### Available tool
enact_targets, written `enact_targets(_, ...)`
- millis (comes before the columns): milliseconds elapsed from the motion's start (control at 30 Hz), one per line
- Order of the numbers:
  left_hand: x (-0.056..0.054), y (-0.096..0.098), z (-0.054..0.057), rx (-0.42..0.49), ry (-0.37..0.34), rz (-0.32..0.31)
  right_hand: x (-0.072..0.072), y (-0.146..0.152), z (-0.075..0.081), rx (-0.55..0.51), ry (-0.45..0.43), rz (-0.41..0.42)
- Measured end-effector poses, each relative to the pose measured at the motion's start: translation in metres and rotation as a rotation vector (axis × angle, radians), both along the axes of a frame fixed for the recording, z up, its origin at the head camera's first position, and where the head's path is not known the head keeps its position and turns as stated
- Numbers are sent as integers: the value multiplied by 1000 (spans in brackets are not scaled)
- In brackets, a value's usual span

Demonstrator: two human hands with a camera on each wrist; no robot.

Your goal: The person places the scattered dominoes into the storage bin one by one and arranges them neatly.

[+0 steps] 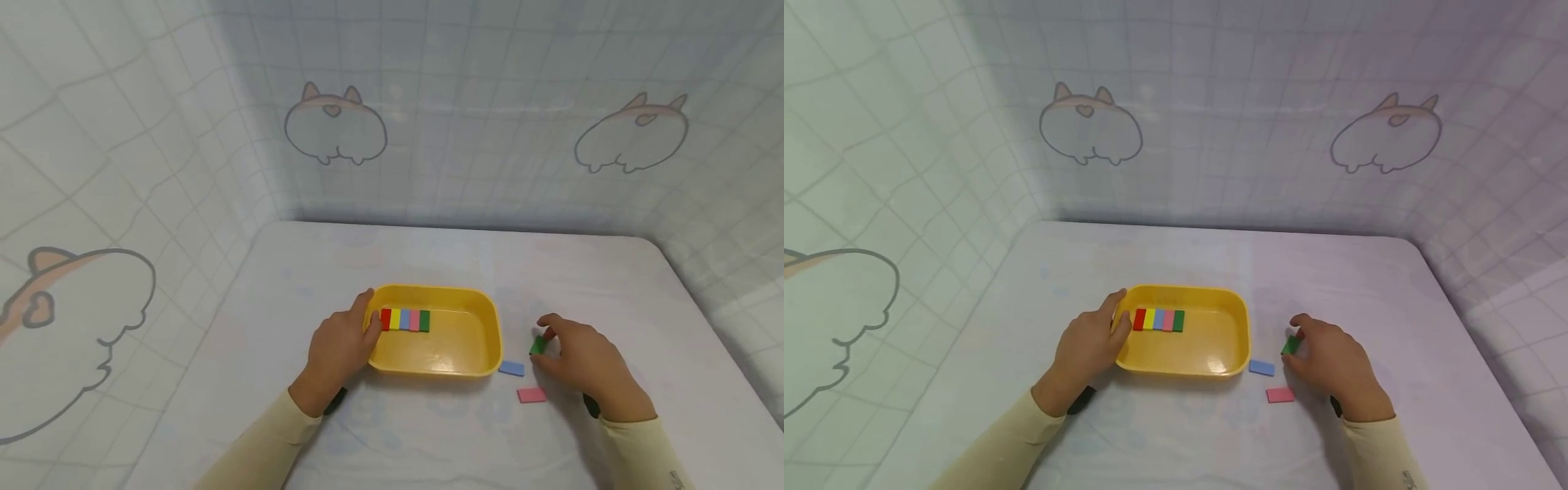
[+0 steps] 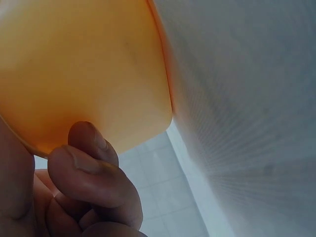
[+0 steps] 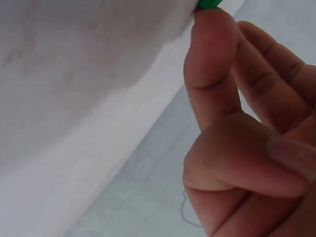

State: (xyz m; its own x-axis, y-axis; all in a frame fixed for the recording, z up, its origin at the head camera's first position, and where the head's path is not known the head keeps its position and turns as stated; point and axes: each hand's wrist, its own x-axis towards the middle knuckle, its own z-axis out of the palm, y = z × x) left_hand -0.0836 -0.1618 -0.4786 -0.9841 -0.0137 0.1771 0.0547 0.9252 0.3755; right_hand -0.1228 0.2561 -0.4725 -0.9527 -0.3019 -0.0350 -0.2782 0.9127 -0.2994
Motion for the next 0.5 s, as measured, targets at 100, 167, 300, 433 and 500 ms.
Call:
enact_targets(100, 0, 0, 2, 1, -8, 1, -5, -2, 4, 9, -36, 6)
enact_targets(167, 0, -1, 3, -4, -18, 13, -8, -5, 7, -1, -76, 11)
enact_targets(300, 2, -3, 4, -5, -32, 28, -15, -10, 12, 3, -155, 16)
enact_targets(433, 1, -3, 1, 7, -8, 7, -25, -13, 20, 47, -205, 16)
enact_targets(500, 0, -3, -1, 13, 9, -2, -30, -16, 26, 56, -214, 17)
